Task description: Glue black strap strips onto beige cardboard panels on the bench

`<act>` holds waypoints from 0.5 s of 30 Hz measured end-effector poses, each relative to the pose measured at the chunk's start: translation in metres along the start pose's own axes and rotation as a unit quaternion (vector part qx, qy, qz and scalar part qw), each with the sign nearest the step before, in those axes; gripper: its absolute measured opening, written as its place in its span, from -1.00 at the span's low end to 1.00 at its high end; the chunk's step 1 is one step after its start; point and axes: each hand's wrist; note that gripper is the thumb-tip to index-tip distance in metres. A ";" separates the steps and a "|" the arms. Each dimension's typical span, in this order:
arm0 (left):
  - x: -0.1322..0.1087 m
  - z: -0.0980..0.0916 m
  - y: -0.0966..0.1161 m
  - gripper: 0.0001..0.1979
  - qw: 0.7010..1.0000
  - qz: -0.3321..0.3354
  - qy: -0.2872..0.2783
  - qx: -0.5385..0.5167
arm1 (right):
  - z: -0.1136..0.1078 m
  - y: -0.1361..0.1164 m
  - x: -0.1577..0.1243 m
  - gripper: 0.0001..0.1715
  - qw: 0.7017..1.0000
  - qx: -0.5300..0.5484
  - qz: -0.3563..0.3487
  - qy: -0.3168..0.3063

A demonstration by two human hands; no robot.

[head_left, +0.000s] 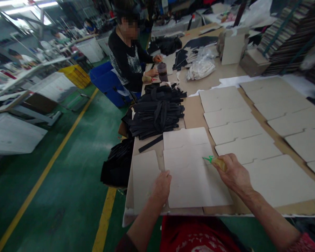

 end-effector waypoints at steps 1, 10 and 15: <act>0.002 0.001 0.000 -0.62 1.000 -0.007 0.005 -0.002 | -0.002 0.002 0.002 -0.65 1.000 -0.007 -0.005 -0.007; 0.007 0.006 0.002 -0.65 0.999 -0.036 0.033 -0.022 | -0.016 0.018 0.010 -0.67 0.996 -0.002 -0.014 -0.083; 0.005 0.008 0.006 -0.65 0.997 -0.049 0.045 -0.026 | -0.011 0.015 0.013 -0.66 0.995 0.042 -0.035 -0.080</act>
Point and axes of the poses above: each hand's wrist, its own x-axis towards the middle knuckle, its own z-axis out of the palm, y = z × x, and after that the axes turned 3 degrees about y, right-handed
